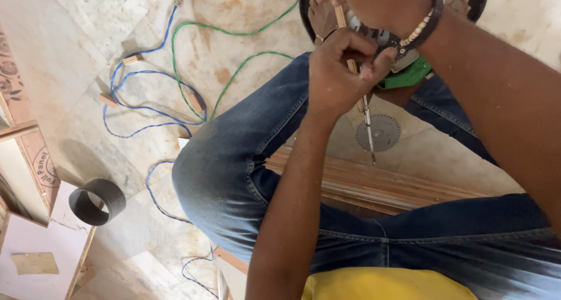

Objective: The person assembles components of a handheld woodworking tool by hand and using a screwdriver, attaching a circular saw blade to a wooden and green plastic housing.

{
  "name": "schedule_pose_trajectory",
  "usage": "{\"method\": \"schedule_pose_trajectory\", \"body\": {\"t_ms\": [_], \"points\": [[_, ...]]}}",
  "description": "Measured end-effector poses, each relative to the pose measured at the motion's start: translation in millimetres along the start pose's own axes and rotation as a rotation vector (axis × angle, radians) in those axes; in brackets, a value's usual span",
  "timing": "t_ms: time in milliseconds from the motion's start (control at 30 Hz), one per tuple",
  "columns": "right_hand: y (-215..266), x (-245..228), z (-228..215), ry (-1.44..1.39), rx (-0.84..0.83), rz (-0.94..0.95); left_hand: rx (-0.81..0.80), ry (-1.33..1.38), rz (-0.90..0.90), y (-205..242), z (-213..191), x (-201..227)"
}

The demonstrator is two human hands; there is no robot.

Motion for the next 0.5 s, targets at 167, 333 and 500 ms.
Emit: {"method": "schedule_pose_trajectory", "body": {"t_ms": [167,333,500], "points": [[-13,-13,0,0.097,-0.007,-0.038,0.001,0.041,-0.050,-2,-5,-11],[-26,-51,-9,-0.076,0.004,-0.038,-0.001,0.128,-0.023,-1,-1,-14],[-26,-69,-27,-0.335,0.047,-0.013,0.018,0.049,-0.173,2,-1,-23]]}}
Point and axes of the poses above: each hand's wrist, its own y-axis away from the middle knuckle, its own z-axis out of the palm, x = y × z, the point moved 4 cm from there along -y, towards the middle knuckle, and after that the axes turned 3 degrees about z, right-handed, at the moved point
